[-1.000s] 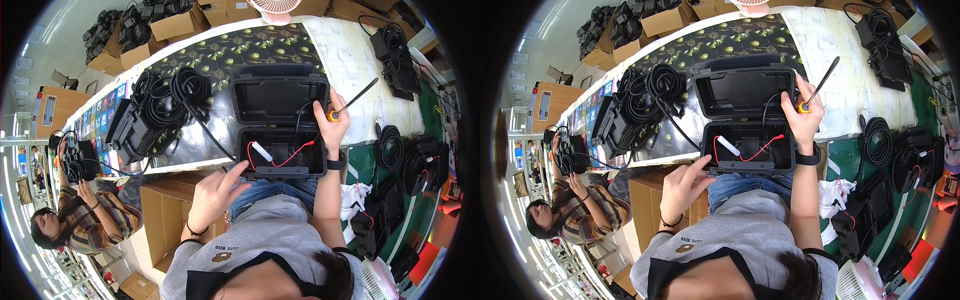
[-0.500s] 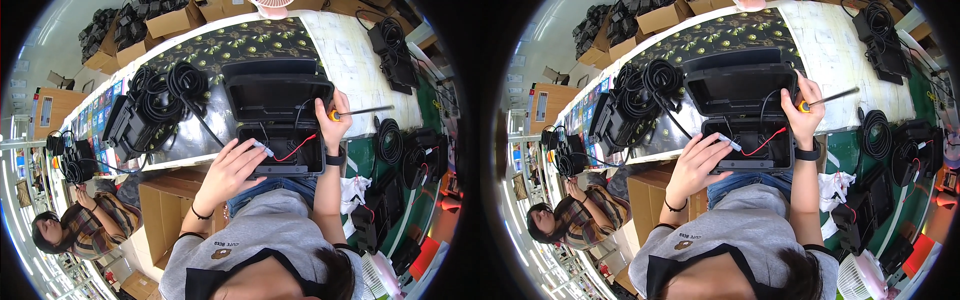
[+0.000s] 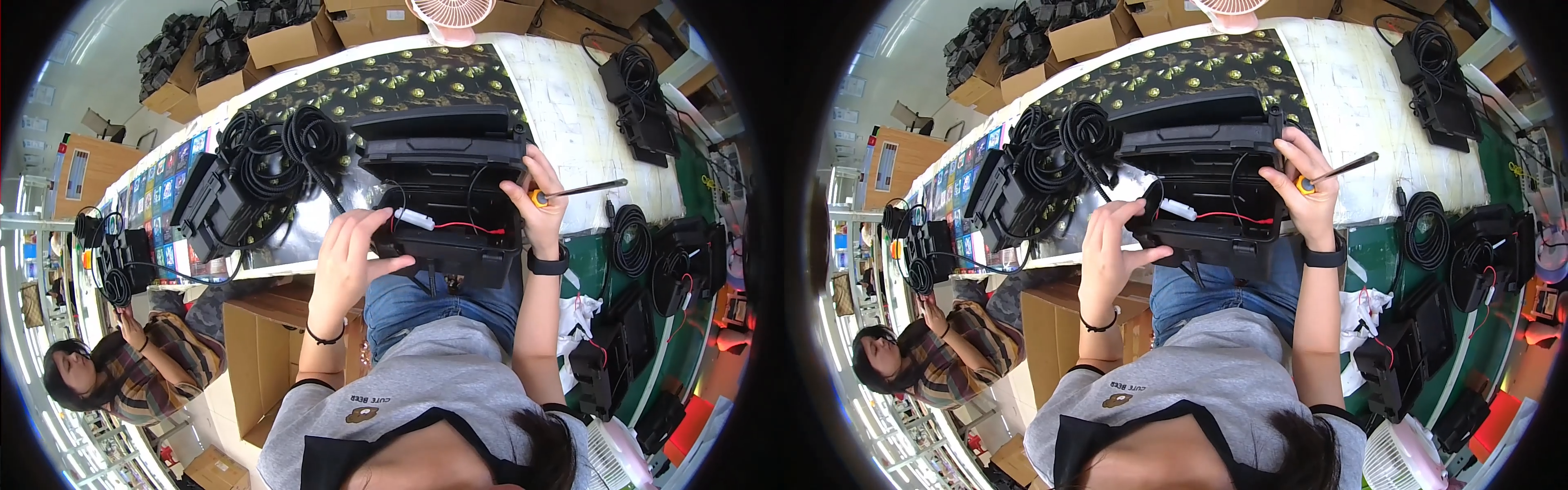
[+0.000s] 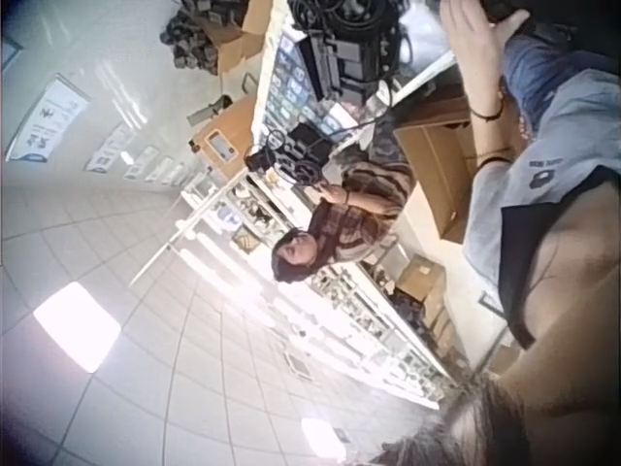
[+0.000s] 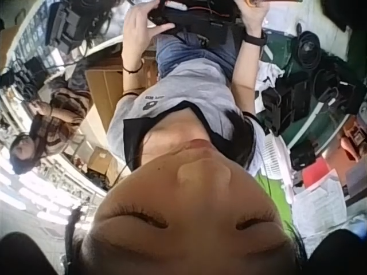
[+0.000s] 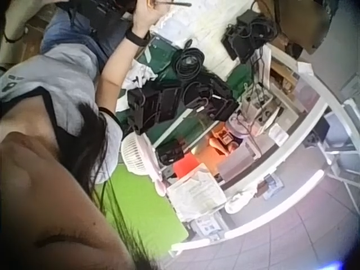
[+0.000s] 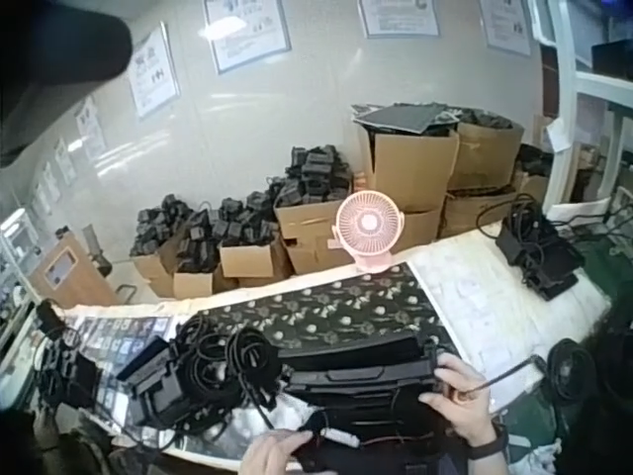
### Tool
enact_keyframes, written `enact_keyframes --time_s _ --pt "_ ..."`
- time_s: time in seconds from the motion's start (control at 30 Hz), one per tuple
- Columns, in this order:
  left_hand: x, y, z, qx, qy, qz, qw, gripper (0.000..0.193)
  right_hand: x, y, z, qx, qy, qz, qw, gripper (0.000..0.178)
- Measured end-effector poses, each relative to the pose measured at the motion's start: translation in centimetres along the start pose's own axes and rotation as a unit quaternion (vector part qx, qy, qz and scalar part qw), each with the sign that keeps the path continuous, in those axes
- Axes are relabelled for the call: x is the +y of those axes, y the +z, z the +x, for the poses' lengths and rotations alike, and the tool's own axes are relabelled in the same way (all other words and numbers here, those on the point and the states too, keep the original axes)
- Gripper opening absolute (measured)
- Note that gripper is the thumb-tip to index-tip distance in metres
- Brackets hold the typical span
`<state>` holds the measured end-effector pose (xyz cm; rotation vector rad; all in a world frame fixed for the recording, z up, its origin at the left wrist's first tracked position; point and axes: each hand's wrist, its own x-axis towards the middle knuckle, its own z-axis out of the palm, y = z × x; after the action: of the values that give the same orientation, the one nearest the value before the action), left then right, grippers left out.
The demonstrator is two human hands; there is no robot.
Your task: Assembling electronic components into plastic housings and securing them with a screwdriver.
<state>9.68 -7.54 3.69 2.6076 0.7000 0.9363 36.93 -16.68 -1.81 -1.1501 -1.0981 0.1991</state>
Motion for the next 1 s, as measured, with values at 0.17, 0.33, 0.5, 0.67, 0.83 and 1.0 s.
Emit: enact_keyframes --time_s 0.17,0.33,0.5,0.67,0.83,1.0 --pt "-0.1 0.2 0.1 -0.032 0.022 -0.030 0.999 0.046 1.2 -0.4 -1.1 0.017 0.013 0.037 0.999 0.044" --pt "-0.3 0.4 -0.7 -0.073 0.078 -0.012 0.994 0.034 1.4 -0.8 -1.3 -0.013 0.017 0.094 0.995 0.043" --pt "-0.5 0.3 -0.5 -0.067 0.089 0.023 0.993 0.035 -0.9 -1.6 0.3 -0.089 0.101 0.085 0.987 0.042" --pt "-1.2 1.0 -0.4 -0.005 0.100 0.022 0.995 0.034 -2.7 0.0 1.4 -0.077 0.098 0.028 0.992 0.050" --pt "-1.6 1.4 1.6 0.044 0.093 0.105 0.989 0.035 -3.8 1.1 3.3 -0.052 0.045 -0.051 0.996 0.030" --pt "-1.6 2.8 1.6 0.076 -0.042 0.051 0.995 0.044 -2.7 1.4 2.7 -0.041 0.158 -0.039 0.986 0.020"
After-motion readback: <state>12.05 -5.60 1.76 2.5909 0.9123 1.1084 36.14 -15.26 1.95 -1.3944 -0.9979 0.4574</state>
